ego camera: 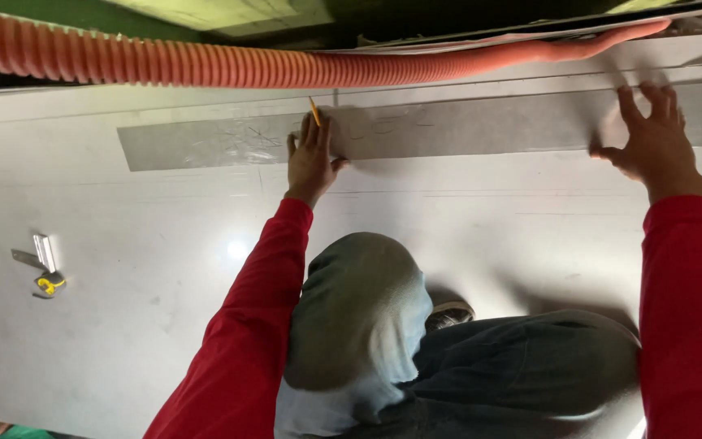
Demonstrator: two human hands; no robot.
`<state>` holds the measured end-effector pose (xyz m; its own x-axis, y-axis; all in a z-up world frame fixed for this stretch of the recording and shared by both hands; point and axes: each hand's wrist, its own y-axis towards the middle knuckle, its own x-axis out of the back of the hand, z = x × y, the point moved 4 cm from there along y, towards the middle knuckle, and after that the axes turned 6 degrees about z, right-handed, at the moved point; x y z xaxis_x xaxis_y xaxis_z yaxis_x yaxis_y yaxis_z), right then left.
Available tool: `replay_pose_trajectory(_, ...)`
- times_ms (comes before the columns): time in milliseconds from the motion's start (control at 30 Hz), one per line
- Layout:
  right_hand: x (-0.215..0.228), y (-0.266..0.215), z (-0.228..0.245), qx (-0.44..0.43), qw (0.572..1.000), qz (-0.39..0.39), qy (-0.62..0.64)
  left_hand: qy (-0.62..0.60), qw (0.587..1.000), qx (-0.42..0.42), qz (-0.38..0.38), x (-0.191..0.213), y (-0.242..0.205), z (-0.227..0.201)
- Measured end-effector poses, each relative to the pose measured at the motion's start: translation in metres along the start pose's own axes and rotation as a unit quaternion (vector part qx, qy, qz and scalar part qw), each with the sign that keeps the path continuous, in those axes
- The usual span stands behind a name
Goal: The person uses a pencil and a metal straightedge to draw straight lines on a large white sheet. They repeatedly reposition the straightedge and draw along its edge to create multiple parallel markings across the surface.
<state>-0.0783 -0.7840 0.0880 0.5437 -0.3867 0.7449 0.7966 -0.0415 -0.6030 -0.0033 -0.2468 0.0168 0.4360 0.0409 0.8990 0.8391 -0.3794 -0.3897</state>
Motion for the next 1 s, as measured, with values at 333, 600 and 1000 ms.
replay_pose_trajectory(333,-0.013,0.008,-0.011,-0.071,0.997,0.018,0.005,-0.018,1.0,-0.015,-0.015,-0.011,-0.008,0.005)
replay_pose_trajectory(600,-0.012,-0.001,-0.016,-0.019,0.999,-0.031,-0.04,-0.063,0.998,-0.003,0.017,0.022,-0.007,-0.019)
replay_pose_trajectory(1000,-0.101,-0.06,-0.011,0.006,0.976,-0.13,-0.177,0.017,0.993,-0.107,-0.043,0.015,-0.072,-0.008)
